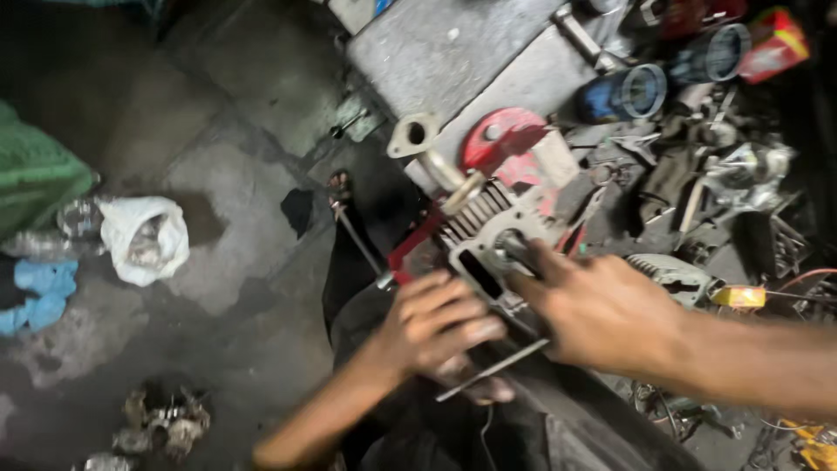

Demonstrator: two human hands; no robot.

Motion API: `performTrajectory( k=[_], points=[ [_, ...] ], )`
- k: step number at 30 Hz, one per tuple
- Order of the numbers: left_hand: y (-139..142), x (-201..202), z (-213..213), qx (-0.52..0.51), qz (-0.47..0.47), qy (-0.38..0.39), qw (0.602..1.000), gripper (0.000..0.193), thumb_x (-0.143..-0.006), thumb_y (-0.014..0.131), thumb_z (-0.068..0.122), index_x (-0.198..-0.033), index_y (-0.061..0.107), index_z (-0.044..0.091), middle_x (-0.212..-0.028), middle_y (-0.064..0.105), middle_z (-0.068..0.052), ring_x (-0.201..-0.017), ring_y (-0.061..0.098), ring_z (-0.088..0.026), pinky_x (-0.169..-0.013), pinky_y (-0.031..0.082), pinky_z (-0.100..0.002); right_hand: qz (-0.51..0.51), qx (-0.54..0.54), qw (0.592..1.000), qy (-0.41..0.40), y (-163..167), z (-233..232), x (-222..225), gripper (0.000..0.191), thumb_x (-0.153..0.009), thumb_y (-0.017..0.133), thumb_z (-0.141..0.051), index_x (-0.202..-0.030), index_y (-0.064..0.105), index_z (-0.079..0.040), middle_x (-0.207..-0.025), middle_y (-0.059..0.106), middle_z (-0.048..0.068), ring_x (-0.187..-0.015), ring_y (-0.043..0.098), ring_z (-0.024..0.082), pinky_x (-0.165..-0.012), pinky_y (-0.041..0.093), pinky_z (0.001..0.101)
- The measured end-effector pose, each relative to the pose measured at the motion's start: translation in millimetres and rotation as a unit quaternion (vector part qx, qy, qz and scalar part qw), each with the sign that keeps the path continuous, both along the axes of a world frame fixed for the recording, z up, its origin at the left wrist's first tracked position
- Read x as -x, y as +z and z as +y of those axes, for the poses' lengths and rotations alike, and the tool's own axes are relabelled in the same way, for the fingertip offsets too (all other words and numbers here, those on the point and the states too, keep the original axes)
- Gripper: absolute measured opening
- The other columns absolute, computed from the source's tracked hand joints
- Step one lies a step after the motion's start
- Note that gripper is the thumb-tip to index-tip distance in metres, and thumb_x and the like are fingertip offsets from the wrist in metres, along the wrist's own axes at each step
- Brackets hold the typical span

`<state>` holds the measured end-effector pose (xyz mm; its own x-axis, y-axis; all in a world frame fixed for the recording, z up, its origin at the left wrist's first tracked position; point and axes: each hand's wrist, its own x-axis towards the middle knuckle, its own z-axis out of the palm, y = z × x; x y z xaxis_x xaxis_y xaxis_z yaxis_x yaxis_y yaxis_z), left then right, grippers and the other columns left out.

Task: The person works on a small engine cylinder head at a cluttered workbench. They fit a valve into the head, use a lapping stick to rotate and seat the valve, insert additional valves by hand, and finally tap the valve stems with a long rod to seat them.

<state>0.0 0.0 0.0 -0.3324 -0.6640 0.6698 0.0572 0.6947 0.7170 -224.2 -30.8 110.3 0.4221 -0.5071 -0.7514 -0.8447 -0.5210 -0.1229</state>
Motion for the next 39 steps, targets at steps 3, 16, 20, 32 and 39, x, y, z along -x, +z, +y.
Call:
performTrajectory(
  k=[3,16,20,32,39],
  points=[
    [-39,33,-55,0.020,0.018,-0.047,0.999,0.035,-0.099,0.071,0.026,-0.131,0.064,0.016,-0.095,0.067,-0.003,-0.084,0.067,-0.023,-0.067,0.052,-0.038,-0.111,-0.010,0.942,-0.316,-10,20,1,0.053,-0.070,0.062,-0.026,-0.119,0.067,-0.007,-0.105,0.066,0.019,-0.060,0.070,0.024,-0.051,0.057,0.0330],
    [-26,268,-120,-0.095,-0.382,-0.557,0.731,0.064,-0.101,0.049,0.060,-0.121,0.073,0.004,-0.104,0.078,-0.007,-0.089,0.072,-0.020,-0.080,0.057,-0.038,-0.667,0.071,0.462,-0.580,-48,125,0,0.025,-0.093,0.058,-0.030,-0.102,0.063,-0.007,-0.092,0.061,0.010,-0.077,0.069,0.022,-0.065,0.056,0.0338],
    [-4,195,-163,-0.154,-0.208,-0.262,0.930,0.051,-0.099,0.054,0.059,-0.119,0.066,0.014,-0.084,0.074,-0.008,-0.074,0.072,-0.019,-0.069,0.057,-0.040,-0.756,0.172,0.410,-0.481,-35,178,42,0.025,-0.100,0.057,-0.031,-0.097,0.061,-0.007,-0.088,0.060,0.007,-0.082,0.069,0.022,-0.069,0.056,0.0340],
    [-8,-41,-53,-0.404,0.070,0.050,0.911,0.017,-0.112,0.063,0.018,-0.121,0.058,0.005,-0.093,0.059,0.000,-0.082,0.056,-0.008,-0.070,0.046,-0.024,-0.520,0.298,0.562,-0.570,-101,187,144,0.046,-0.120,0.049,-0.034,-0.089,0.063,-0.004,-0.089,0.063,0.001,-0.094,0.065,0.016,-0.075,0.049,0.0298],
    [-46,-62,20,-0.475,0.151,0.203,0.843,0.016,-0.110,0.062,0.019,-0.120,0.057,0.008,-0.083,0.056,-0.001,-0.072,0.050,-0.007,-0.061,0.038,-0.022,-0.329,0.317,0.603,-0.654,-183,145,145,0.028,-0.114,0.050,-0.020,-0.126,0.072,-0.007,-0.095,0.063,0.005,-0.080,0.052,0.017,-0.069,0.042,0.0315]
  ],
)
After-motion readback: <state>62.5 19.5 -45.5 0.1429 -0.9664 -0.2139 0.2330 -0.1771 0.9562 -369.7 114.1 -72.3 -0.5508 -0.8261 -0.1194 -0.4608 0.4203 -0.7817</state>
